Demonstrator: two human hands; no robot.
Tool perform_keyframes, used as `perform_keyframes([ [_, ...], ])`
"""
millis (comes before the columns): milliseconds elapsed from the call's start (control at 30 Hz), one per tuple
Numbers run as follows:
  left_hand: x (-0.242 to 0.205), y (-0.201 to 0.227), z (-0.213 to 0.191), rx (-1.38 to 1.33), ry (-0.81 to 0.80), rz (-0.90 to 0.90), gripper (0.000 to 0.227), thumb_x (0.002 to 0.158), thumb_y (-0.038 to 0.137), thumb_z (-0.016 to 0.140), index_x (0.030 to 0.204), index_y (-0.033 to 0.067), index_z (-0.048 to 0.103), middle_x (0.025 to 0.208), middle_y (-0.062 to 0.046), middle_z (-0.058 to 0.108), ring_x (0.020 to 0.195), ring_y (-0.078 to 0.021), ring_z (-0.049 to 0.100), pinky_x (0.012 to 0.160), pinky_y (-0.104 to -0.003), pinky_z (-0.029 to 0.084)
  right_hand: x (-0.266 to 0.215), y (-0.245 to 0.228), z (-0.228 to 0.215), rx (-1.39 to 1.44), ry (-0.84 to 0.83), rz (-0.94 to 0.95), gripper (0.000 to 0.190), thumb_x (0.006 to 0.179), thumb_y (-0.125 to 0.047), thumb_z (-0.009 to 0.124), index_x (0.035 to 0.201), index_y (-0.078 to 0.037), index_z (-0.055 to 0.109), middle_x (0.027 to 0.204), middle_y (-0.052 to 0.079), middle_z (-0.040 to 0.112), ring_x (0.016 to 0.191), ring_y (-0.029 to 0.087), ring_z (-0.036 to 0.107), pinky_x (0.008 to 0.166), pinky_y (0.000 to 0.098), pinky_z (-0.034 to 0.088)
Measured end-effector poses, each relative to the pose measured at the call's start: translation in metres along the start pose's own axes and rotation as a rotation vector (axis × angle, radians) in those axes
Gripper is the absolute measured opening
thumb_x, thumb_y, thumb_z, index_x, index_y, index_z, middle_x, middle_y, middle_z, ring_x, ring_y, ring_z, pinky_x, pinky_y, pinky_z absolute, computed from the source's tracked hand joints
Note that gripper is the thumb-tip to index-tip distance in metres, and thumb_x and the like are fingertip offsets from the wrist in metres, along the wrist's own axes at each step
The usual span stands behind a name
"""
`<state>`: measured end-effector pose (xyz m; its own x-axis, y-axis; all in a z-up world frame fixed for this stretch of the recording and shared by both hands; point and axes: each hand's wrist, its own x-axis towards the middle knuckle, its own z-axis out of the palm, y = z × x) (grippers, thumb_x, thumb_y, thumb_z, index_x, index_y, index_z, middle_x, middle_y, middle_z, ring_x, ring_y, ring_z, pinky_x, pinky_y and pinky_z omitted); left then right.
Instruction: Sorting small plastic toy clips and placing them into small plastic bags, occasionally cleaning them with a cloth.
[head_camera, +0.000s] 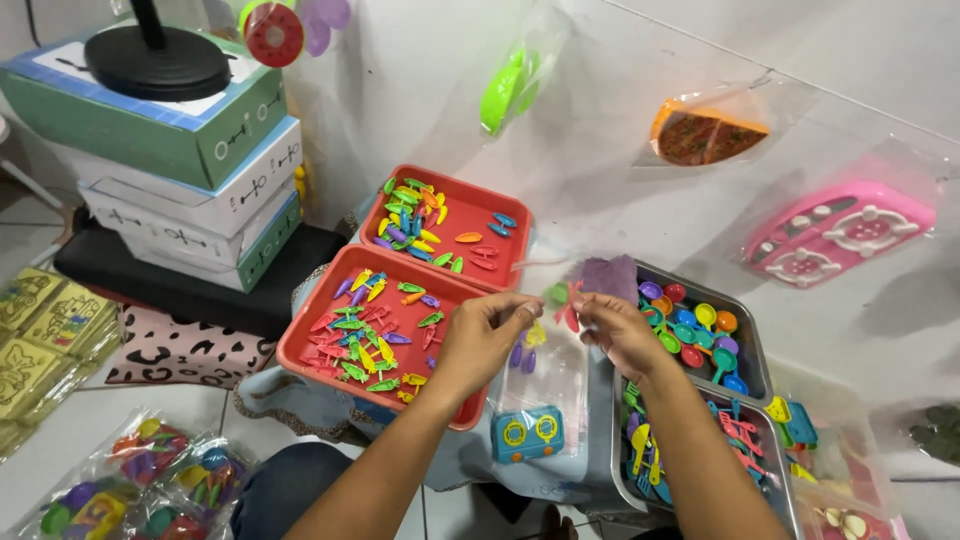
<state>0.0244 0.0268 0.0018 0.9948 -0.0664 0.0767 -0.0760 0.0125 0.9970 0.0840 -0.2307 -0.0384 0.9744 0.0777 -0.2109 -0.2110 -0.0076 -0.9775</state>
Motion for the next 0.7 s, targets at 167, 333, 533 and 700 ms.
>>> perform_keyframes([
  [167,-0.002,0.000,0.005,-0.017,0.021,0.001,0.019,0.088,0.021,0.072,0.103,0.0178,0.084,0.078,-0.010,0.080,0.078,-0.0191,0.076,0.068,-0.032,0.059,-0.030,-0.017,0.013,0.021,0.199,-0.381,0.008,0.094,-0.010,0.068,0.098,-0.004,0.071,0.107,0.006,0.065,0.098,0.013,0.061,0.083,0.0263,0.049],
  [333,-0.003,0.002,0.012,-0.030,0.013,0.030,0.019,0.089,0.020,0.072,0.103,0.0169,0.084,0.079,-0.012,0.080,0.082,-0.0226,0.077,0.070,-0.035,0.060,-0.079,-0.041,0.039,-0.022,0.251,-0.670,0.008,0.098,-0.009,0.063,0.098,0.000,0.064,0.114,0.011,0.061,0.099,0.013,0.059,0.085,0.0246,0.048],
  [533,-0.006,-0.004,0.018,-0.297,-0.197,0.038,0.026,0.095,0.008,0.067,0.117,0.0030,0.080,0.077,0.000,0.069,0.066,-0.0048,0.054,0.059,-0.018,0.047,-0.094,-0.022,0.070,-0.160,0.188,-0.666,0.011,0.087,0.007,0.068,0.095,0.000,0.069,0.101,0.004,0.063,0.075,0.011,0.056,0.070,0.0224,0.045],
  [700,-0.013,0.007,0.024,-0.297,-0.258,-0.139,0.021,0.088,0.011,0.076,0.106,-0.0003,0.079,0.080,-0.004,0.070,0.071,-0.0079,0.056,0.067,-0.022,0.047,-0.100,-0.022,0.078,-0.156,0.369,-0.620,0.008,0.087,0.008,0.073,0.094,0.007,0.074,0.094,0.007,0.061,0.070,0.012,0.058,0.063,0.0229,0.051],
])
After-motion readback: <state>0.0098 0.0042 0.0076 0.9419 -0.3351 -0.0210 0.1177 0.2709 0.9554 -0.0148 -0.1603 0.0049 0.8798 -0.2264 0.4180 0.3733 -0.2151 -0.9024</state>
